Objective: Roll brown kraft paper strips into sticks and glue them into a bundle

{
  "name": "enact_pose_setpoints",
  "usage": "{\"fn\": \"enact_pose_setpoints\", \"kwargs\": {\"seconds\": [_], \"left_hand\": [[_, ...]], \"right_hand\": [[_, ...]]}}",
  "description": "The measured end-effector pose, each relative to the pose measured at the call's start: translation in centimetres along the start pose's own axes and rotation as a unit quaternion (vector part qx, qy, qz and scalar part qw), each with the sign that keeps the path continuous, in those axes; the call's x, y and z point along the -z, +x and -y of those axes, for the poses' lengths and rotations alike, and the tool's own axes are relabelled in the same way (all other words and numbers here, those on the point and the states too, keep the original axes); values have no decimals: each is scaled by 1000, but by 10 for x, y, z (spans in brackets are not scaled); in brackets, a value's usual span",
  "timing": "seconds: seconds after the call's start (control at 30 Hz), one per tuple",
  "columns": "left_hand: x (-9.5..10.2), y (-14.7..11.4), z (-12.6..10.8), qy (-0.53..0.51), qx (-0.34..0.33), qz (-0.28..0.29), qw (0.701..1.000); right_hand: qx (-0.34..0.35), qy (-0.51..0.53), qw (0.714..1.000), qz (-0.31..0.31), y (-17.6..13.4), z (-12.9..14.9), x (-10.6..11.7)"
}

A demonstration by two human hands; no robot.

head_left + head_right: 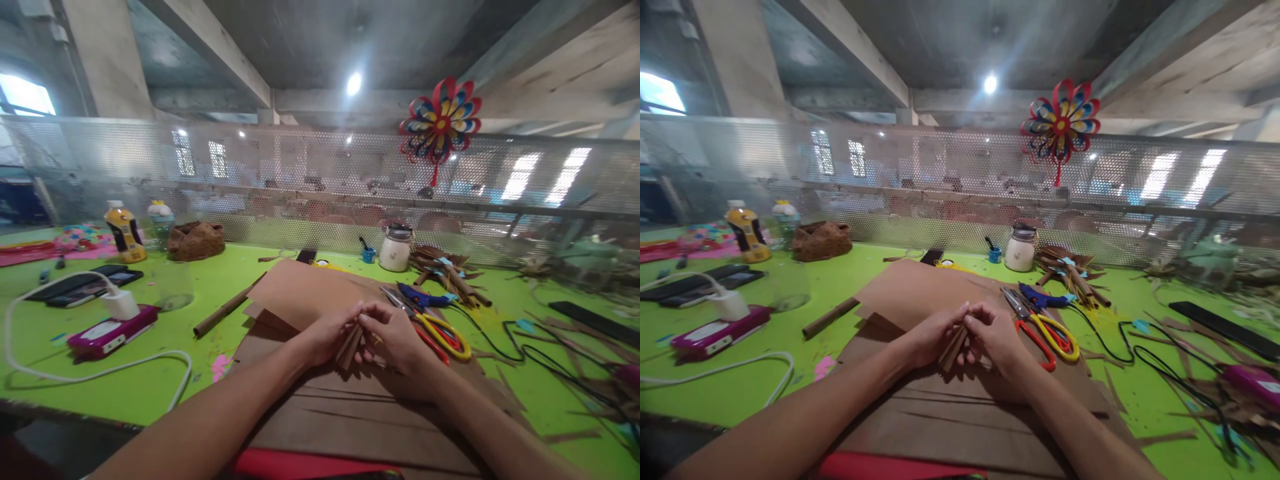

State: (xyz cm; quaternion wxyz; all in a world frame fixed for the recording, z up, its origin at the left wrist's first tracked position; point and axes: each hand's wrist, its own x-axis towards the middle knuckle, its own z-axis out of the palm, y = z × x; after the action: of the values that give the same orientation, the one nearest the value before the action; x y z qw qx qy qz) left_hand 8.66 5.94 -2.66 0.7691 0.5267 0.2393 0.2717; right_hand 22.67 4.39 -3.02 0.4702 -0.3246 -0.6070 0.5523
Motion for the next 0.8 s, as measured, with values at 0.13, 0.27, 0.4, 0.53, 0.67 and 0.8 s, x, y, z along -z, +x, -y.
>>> {"fn": "enact_pose_setpoints", "kwargs": {"seconds": [0.13, 0.27, 0.4, 0.53, 0.67, 0.8], "left_hand": [[6, 2, 1, -45, 10, -11, 999], [10, 3, 2, -95, 16, -49, 994], [9, 4, 3, -86, 10, -100, 991], [5, 4, 5, -47, -15, -126, 991], [2, 4, 7, -10, -33, -151, 988], [3, 4, 8, -7, -51, -157, 986]], "right_hand": [[7, 38, 999, -17, -1, 5, -4], [23, 4, 999, -40, 0, 0, -6], [33, -47, 998, -35, -1, -2, -8], [75, -95, 989, -82, -2, 6, -4], [96, -80, 978, -166, 2, 11, 10], [46, -1, 984, -173, 6, 5, 22]]}}
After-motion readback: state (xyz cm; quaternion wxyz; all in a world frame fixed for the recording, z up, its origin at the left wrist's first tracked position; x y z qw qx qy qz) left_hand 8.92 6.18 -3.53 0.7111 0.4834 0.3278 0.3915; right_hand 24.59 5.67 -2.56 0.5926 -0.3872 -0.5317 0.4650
